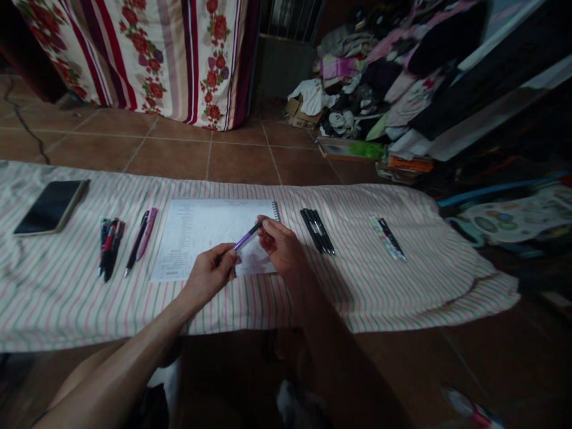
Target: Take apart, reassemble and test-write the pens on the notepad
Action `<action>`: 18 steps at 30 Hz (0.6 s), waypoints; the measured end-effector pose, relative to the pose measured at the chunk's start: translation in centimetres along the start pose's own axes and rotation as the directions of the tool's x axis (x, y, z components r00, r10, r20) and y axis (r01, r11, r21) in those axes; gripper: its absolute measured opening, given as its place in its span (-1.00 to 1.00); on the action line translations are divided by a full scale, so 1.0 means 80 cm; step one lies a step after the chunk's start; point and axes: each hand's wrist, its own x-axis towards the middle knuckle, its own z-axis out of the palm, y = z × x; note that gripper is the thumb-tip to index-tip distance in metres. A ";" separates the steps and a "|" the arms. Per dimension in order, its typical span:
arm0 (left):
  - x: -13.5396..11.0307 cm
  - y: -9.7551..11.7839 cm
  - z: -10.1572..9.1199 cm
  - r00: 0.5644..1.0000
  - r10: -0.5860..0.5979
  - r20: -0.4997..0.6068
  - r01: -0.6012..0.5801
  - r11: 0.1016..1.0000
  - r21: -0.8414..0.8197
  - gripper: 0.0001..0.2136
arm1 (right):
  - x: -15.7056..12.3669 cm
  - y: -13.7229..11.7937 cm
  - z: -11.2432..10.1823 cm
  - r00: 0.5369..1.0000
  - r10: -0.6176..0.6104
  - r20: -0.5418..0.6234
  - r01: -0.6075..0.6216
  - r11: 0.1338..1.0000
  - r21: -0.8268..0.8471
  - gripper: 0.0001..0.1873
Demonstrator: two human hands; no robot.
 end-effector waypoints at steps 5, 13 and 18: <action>-0.001 -0.003 0.001 1.000 0.011 -0.021 -0.010 0.998 0.062 -0.67 | -0.001 0.001 0.000 1.000 -0.002 0.004 0.002 1.000 -0.011 -0.82; 0.000 -0.012 0.000 0.996 0.075 -0.050 -0.063 0.977 0.203 -0.70 | -0.002 0.001 0.002 0.999 -0.015 -0.028 0.014 1.000 -0.026 -0.74; -0.001 -0.009 0.000 0.999 0.049 0.015 -0.051 0.990 0.131 -0.71 | 0.001 0.003 0.002 0.999 -0.052 -0.015 0.051 0.997 -0.063 -0.76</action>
